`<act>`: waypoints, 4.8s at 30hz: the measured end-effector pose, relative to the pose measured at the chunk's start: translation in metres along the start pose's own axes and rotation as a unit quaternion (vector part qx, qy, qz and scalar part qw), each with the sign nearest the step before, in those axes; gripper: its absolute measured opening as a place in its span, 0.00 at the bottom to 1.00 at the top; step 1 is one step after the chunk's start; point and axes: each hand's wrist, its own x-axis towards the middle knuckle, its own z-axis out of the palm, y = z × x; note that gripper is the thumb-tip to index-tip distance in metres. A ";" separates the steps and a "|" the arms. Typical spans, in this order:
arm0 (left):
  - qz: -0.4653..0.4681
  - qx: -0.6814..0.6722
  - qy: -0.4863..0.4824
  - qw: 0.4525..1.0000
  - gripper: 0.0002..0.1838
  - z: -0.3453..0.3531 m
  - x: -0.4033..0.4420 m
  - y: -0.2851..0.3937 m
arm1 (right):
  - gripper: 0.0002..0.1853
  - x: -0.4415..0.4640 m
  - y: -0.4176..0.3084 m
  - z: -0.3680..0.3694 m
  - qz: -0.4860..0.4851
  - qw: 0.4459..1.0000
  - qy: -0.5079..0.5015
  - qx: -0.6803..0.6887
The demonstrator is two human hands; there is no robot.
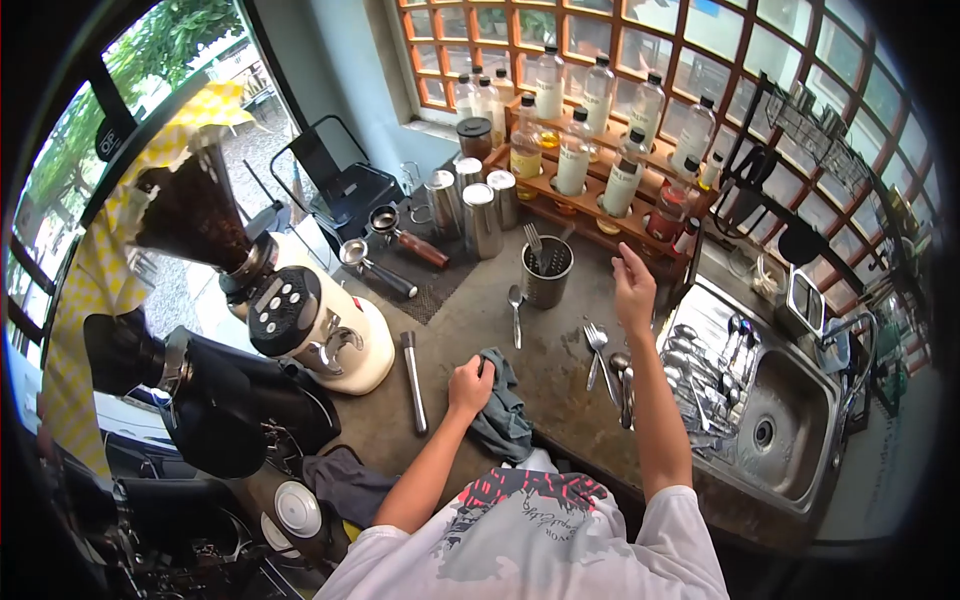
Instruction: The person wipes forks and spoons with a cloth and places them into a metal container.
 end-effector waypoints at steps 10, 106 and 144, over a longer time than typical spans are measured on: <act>0.010 -0.031 0.031 0.999 0.18 0.003 0.005 -0.002 | 0.10 -0.081 0.009 -0.075 0.099 0.908 -0.276 -0.298; -0.022 -0.524 -0.055 0.850 0.06 -0.054 -0.066 0.135 | 0.05 -0.212 -0.163 -0.036 0.204 0.929 -0.249 0.182; -0.086 -0.588 -0.068 0.802 0.05 -0.050 -0.093 0.139 | 0.06 -0.219 -0.162 -0.032 0.087 0.961 -0.238 0.114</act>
